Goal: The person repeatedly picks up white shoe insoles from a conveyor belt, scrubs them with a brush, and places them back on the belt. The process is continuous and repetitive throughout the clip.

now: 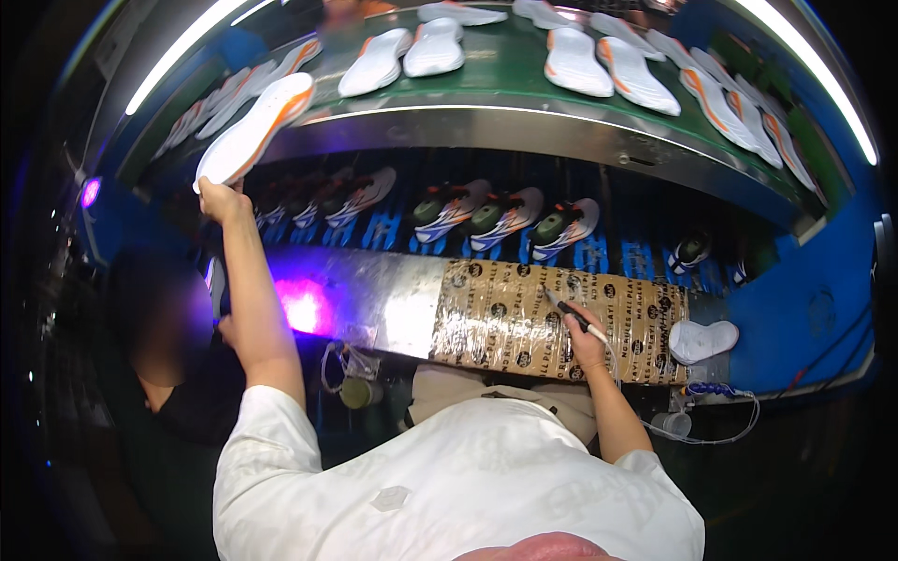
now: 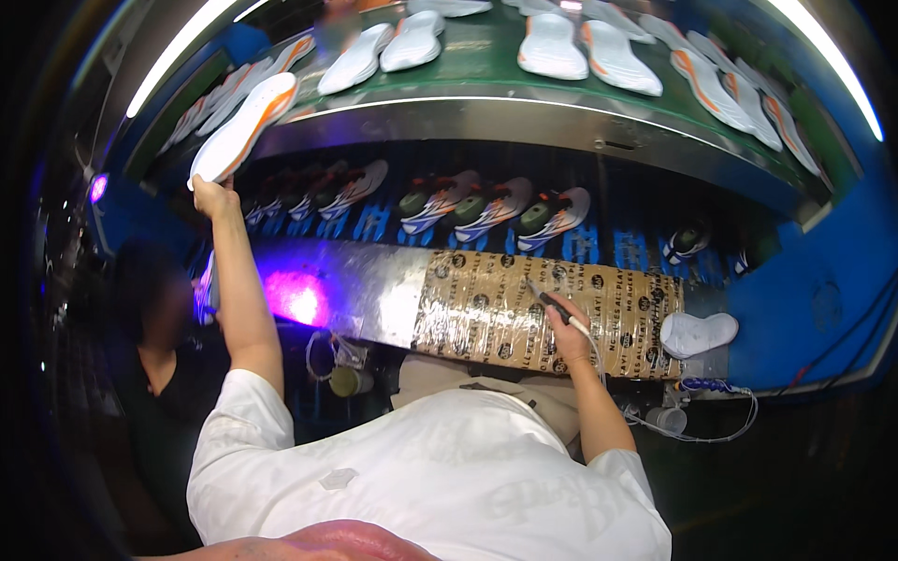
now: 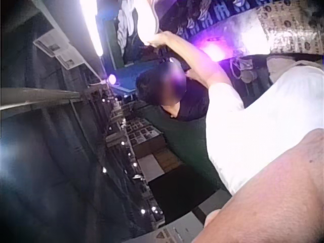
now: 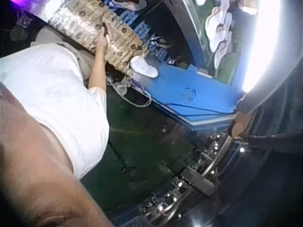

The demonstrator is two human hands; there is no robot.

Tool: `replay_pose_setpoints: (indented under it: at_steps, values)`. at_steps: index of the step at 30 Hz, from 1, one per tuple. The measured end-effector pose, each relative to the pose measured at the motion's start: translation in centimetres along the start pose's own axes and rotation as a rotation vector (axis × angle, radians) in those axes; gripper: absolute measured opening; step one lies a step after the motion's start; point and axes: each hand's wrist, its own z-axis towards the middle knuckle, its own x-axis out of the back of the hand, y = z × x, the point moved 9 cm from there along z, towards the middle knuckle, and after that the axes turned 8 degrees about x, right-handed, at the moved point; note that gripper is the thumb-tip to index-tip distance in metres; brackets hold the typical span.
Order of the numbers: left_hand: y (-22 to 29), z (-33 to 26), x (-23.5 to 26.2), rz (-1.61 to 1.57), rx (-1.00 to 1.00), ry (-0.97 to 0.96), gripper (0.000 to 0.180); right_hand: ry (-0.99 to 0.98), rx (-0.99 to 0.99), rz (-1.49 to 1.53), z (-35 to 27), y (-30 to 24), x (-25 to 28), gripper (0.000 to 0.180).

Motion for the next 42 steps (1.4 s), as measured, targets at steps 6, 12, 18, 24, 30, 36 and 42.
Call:
replay_pose_setpoints:
  at_steps: [6,12,18,24,30,36,42]
  values:
    - [-5.0,-11.2,5.3,-0.047,0.372,-0.322,0.049,0.019,-0.085,0.112,0.7,-0.8,-0.3,0.027]
    - [-18.5,-32.4,8.1,0.239,1.105,-0.692,0.039,0.064,-0.225,0.336,1.0,-2.8,-1.9,0.023]
    - [-16.2,-47.9,6.5,-0.439,1.681,-0.682,0.096,-0.064,-0.196,0.621,2.0,-10.3,-5.0,0.024]
    - [-17.6,-48.6,4.4,-0.314,1.498,-0.753,0.098,-0.194,0.001,0.417,4.5,-18.6,-9.1,0.023]
    - [-15.9,-50.3,2.0,-0.379,1.41,-0.879,0.087,-0.184,0.11,0.157,6.1,-21.1,-10.7,0.023]
    - [-17.2,-48.3,2.7,-0.302,1.361,-0.758,0.077,-0.557,0.365,0.228,4.4,-23.4,-11.8,0.028]
    - [-16.6,-47.7,1.5,-0.396,1.35,-0.78,0.073,-0.537,0.539,-0.001,3.6,-24.8,-11.9,0.028]
